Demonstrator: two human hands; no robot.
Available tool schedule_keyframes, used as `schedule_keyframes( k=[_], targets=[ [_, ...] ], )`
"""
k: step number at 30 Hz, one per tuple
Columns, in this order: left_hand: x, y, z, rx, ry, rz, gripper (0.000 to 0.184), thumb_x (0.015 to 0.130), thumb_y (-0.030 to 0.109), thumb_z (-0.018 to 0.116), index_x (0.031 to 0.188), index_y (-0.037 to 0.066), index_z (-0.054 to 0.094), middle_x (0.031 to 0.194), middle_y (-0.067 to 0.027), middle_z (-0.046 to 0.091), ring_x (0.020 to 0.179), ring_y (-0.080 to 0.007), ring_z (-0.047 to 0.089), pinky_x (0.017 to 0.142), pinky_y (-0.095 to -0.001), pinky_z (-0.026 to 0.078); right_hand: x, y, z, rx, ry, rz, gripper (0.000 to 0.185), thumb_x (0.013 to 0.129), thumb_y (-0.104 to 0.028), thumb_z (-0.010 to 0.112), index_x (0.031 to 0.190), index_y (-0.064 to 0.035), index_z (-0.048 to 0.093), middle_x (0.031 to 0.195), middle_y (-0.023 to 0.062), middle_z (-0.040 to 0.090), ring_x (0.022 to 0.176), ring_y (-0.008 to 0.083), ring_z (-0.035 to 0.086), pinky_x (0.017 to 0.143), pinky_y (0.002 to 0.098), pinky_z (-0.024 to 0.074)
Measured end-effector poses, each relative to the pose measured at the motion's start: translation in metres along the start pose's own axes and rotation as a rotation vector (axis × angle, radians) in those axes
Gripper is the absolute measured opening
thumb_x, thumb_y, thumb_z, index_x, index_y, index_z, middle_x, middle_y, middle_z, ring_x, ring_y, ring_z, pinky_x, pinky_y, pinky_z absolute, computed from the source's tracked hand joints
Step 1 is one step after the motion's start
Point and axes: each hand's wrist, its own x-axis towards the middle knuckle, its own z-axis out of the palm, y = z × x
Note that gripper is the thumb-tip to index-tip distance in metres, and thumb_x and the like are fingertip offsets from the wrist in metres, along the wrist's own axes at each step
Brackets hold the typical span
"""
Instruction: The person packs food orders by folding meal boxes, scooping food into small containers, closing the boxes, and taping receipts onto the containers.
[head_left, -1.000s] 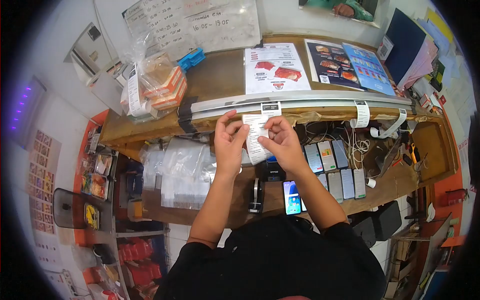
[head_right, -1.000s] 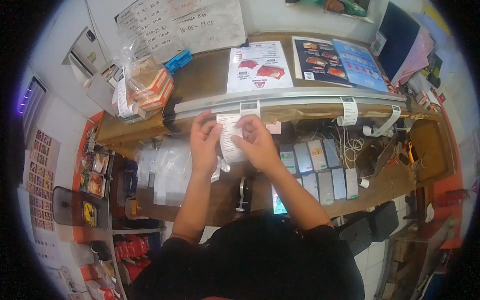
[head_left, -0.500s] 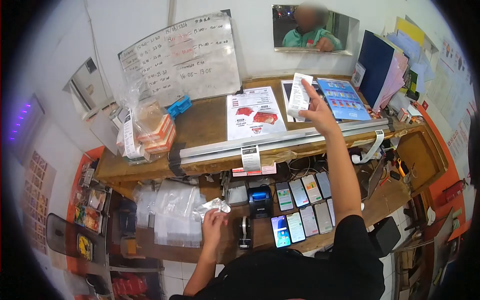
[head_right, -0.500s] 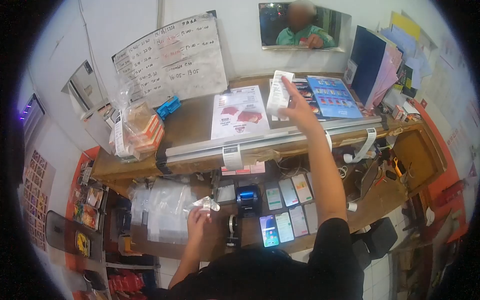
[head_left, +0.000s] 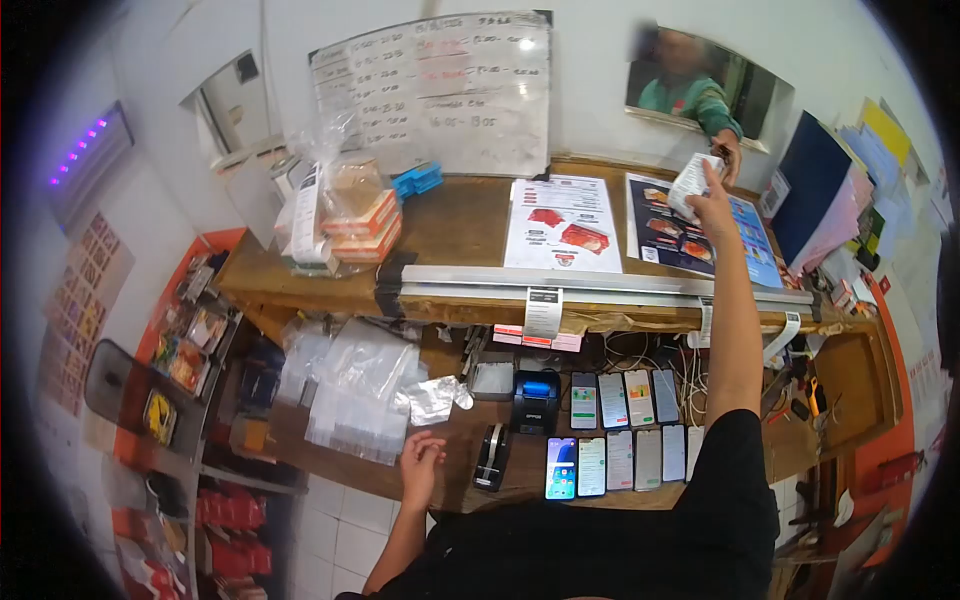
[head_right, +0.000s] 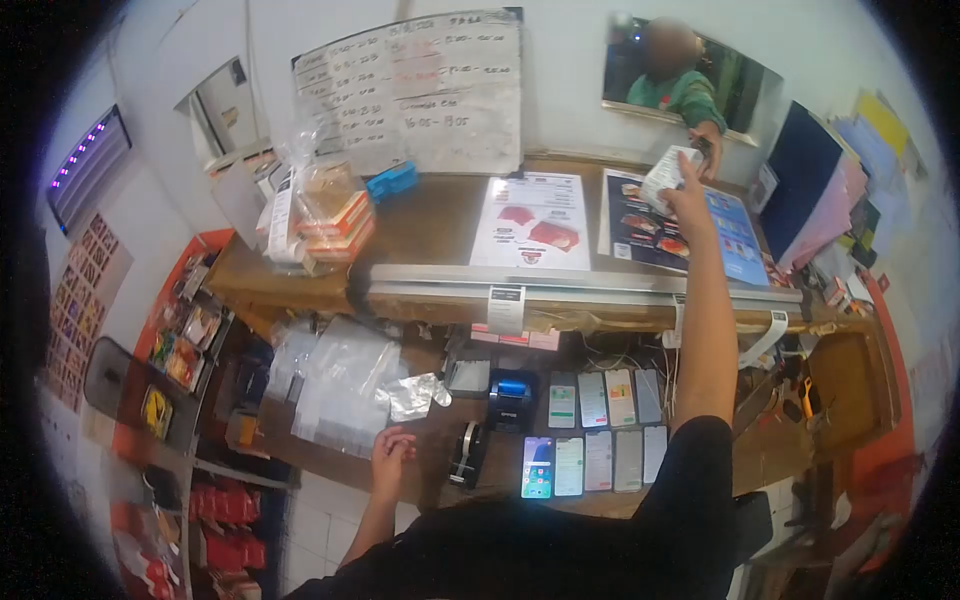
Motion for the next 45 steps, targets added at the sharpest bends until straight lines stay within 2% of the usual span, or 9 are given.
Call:
schedule_keyframes(
  k=[5,9,12,26,30,32,35,37,45],
  targets=[
    [-0.007,-0.006,-0.009,-0.033,0.051,-0.013,0.027,0.094,0.003,0.054,0.120,0.002,0.049,0.101,-0.0102,0.065,0.082,-0.0117,0.060,0.071,-0.0240,0.050,0.011,0.008,-0.010,-0.192,0.185,-0.130,0.081,0.074,-0.003,0.060,0.150,-0.0118,0.033,0.127,0.0060,0.051,0.084,0.0140,0.055,0.068,0.0243,0.0457],
    [-0.020,0.000,-0.021,-0.022,0.081,0.003,0.027,0.094,0.004,0.053,0.120,0.004,0.050,0.099,-0.0079,0.065,0.089,-0.0117,0.061,0.075,-0.0252,0.051,0.073,0.090,-0.080,-0.315,0.209,-0.175,0.050,0.087,-0.018,0.054,0.134,-0.0017,0.052,0.119,0.0140,0.060,0.095,0.0173,0.059,0.072,0.0266,0.0502],
    [-0.022,-0.010,-0.038,-0.042,0.127,0.105,0.027,0.091,0.002,0.053,0.118,0.003,0.051,0.096,-0.0071,0.065,0.083,-0.0122,0.060,0.074,-0.0272,0.050,0.100,0.093,-0.059,-0.368,0.206,-0.190,0.047,0.087,-0.018,0.054,0.131,-0.0008,0.054,0.119,0.0140,0.060,0.097,0.0178,0.059,0.073,0.0272,0.0504],
    [-0.088,0.027,-0.197,0.140,0.306,0.098,0.027,0.093,0.012,0.056,0.119,0.004,0.053,0.099,-0.0057,0.066,0.081,-0.0131,0.059,0.077,-0.0293,0.048,-0.054,-0.070,0.108,-0.328,0.704,-0.606,0.036,0.089,-0.014,0.053,0.118,0.0037,0.061,0.121,0.0140,0.060,0.103,0.0204,0.059,0.080,0.0299,0.0512],
    [-0.113,0.018,-0.285,0.043,0.427,0.112,0.029,0.089,0.003,0.050,0.118,0.002,0.051,0.098,-0.0061,0.065,0.078,-0.0090,0.058,0.069,-0.0247,0.048,-0.179,-0.097,0.258,0.062,0.362,-0.504,0.033,0.089,-0.014,0.052,0.115,0.0049,0.064,0.121,0.0140,0.060,0.105,0.0212,0.059,0.082,0.0307,0.0514],
    [-0.129,0.010,-0.340,-0.015,0.477,0.153,0.029,0.088,0.001,0.049,0.117,0.002,0.053,0.098,-0.0067,0.066,0.077,-0.0091,0.058,0.069,-0.0239,0.047,-0.268,-0.101,0.361,-0.128,0.046,-0.452,0.025,0.089,-0.008,0.050,0.099,0.0061,0.069,0.126,0.0139,0.057,0.109,0.0241,0.059,0.088,0.0332,0.0505],
    [-0.163,0.010,-0.434,0.033,0.579,0.249,0.030,0.087,-0.001,0.050,0.116,0.002,0.053,0.097,-0.0073,0.066,0.078,-0.0097,0.058,0.070,-0.0243,0.048,-0.398,-0.074,0.525,0.293,-0.456,0.134,0.039,0.076,-0.004,0.063,0.114,-0.0011,0.059,0.113,0.0083,0.062,0.090,0.0167,0.059,0.077,0.0268,0.0484],
    [-0.190,0.020,-0.490,0.025,0.607,0.236,0.031,0.085,-0.002,0.052,0.116,0.002,0.054,0.096,-0.0076,0.066,0.078,-0.0097,0.058,0.072,-0.0242,0.047,-0.484,-0.081,0.612,0.324,-0.552,0.431,0.043,0.082,-0.006,0.060,0.124,-0.0036,0.052,0.116,0.0089,0.063,0.088,0.0169,0.060,0.076,0.0269,0.0483],
    [-0.260,0.067,-0.637,-0.028,0.997,0.199,0.028,0.087,0.001,0.055,0.115,0.002,0.055,0.098,-0.0071,0.067,0.079,-0.0116,0.057,0.075,-0.0258,0.047,-0.634,-0.134,0.830,0.380,-1.039,0.553,0.038,0.087,-0.002,0.056,0.125,-0.0026,0.052,0.112,0.0090,0.064,0.082,0.0134,0.061,0.072,0.0249,0.0483]
  ],
)
